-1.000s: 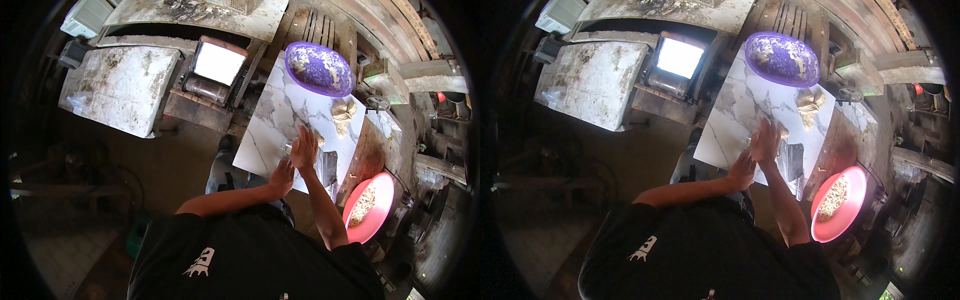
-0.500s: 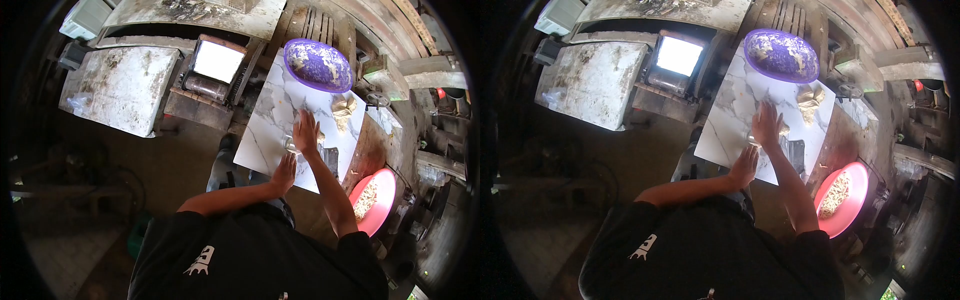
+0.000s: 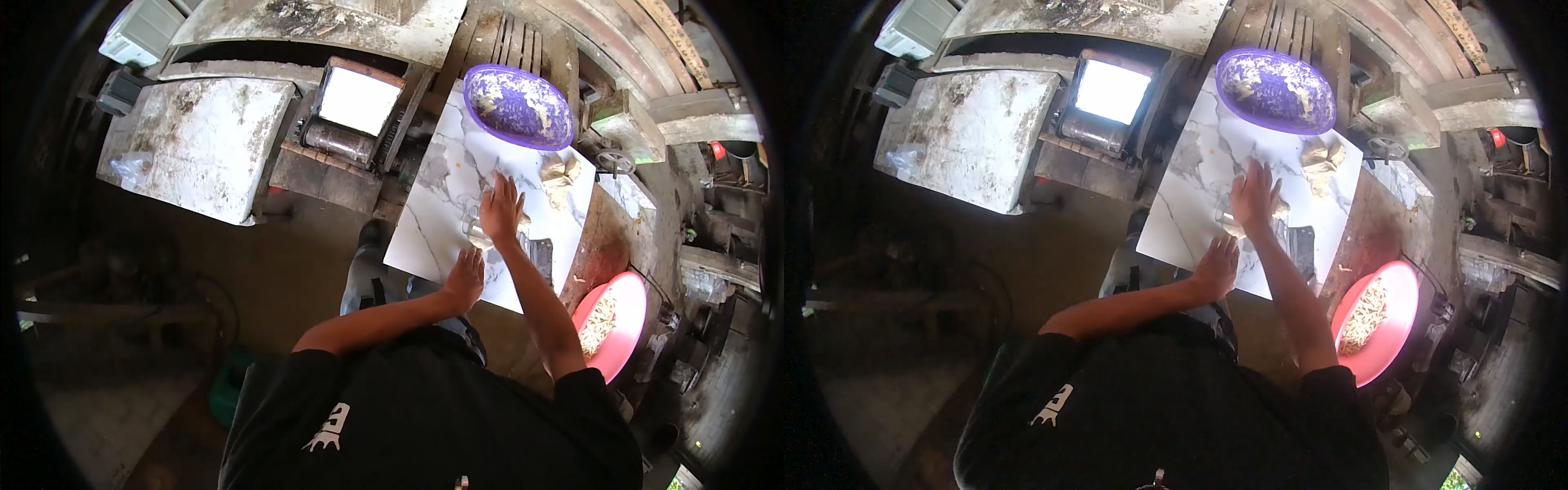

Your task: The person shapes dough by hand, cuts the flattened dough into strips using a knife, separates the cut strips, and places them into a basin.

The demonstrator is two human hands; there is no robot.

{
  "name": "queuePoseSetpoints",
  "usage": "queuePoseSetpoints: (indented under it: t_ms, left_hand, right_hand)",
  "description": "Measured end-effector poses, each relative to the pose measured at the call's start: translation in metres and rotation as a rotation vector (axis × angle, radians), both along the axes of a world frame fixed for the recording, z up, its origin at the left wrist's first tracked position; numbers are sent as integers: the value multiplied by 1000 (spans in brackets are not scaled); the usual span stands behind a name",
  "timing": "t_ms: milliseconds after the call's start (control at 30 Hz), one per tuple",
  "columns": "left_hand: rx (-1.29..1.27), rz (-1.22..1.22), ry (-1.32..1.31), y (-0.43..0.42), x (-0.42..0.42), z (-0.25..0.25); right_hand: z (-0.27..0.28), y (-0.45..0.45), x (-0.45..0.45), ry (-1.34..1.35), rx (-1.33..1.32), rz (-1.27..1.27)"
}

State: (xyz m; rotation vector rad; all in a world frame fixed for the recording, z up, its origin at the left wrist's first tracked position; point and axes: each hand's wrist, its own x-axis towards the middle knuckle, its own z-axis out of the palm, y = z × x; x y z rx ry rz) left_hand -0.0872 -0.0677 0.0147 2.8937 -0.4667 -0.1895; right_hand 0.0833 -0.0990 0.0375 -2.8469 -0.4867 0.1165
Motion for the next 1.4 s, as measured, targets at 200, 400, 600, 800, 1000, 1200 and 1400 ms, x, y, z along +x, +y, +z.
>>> queuePoseSetpoints:
  t_ms: [200, 400, 600, 800, 1000, 1200, 1400]
  left_hand:
    - [-53, -136, 309, 18, 5, 35]
    - [-253, -21, 299, 19, -3, 48]
    - [-295, -232, 676, 45, 5, 70]
    - [-81, -189, 451, 31, -12, 58]
    - [-167, -271, 594, 47, -2, 62]
    - [-65, -305, 553, 46, -7, 53]
    - [-66, -314, 542, 45, -9, 49]
  right_hand:
    - [7, -13, -56, -49, -113, 156]
    - [4, -1, -13, 25, 27, 41]
    - [12, -23, -95, -66, 4, 239]
    - [16, -2, -38, -6, -11, 110]
    - [12, -23, -98, -93, -52, 268]
    - [6, -2, -35, -100, 3, 47]
    - [7, 2, -33, -159, -53, 107]
